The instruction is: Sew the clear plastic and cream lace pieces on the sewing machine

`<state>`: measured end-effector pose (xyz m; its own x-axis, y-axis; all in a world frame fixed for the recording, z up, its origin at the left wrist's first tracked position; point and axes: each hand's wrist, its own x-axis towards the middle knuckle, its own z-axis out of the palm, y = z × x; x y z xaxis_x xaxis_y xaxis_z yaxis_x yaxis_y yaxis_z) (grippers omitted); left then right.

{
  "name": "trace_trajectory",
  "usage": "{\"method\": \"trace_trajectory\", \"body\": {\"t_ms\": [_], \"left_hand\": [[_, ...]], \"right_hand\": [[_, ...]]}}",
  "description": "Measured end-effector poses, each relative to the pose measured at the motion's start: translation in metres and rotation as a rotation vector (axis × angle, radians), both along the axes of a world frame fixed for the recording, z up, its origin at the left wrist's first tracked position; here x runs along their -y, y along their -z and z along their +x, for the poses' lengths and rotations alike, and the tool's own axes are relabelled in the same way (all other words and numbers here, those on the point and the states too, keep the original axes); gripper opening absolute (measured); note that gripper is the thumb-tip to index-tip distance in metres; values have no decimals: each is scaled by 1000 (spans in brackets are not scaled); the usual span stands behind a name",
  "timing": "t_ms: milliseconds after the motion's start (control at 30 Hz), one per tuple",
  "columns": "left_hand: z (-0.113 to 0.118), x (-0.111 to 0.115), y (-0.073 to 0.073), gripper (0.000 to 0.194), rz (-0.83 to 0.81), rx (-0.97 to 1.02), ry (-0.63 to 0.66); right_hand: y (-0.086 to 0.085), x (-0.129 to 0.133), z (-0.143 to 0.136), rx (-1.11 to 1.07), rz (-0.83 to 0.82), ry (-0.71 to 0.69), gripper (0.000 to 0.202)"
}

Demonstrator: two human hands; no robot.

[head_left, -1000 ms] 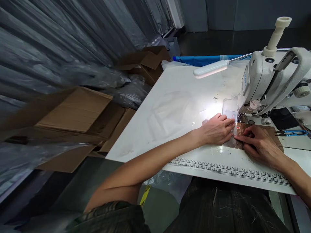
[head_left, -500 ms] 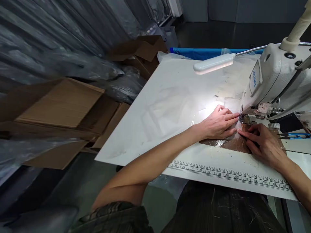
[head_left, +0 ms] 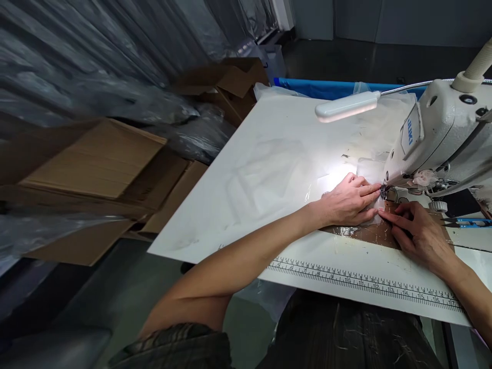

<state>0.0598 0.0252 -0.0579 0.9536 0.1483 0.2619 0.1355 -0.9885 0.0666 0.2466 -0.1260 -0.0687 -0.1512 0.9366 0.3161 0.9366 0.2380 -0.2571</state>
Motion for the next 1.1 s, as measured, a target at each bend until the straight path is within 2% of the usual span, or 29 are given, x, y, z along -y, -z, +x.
{"method": "trace_trajectory", "body": {"t_ms": [133,267,400,533,867,1100], "left_hand": [[0,4,-1,41,17,8,-17],[-5,0,-6,40,12,32,18],[-10,-5,-10,26,-83,51,157],[-10,-6,-7,22,-197,63,293],[-7,-7,1,26,-196,205,281],[-4,-4,-1,33,-96,63,300]], "right_hand": [[-2,-1,-1,-20,15,2,37],[-5,-1,-1,-27,6,5,37],[-7,-1,-1,-37,-35,8,37],[-7,0,-1,-59,-49,15,38],[-6,0,-1,-100,-48,19,37],[-6,0,-1,-80,-34,13,38]]}}
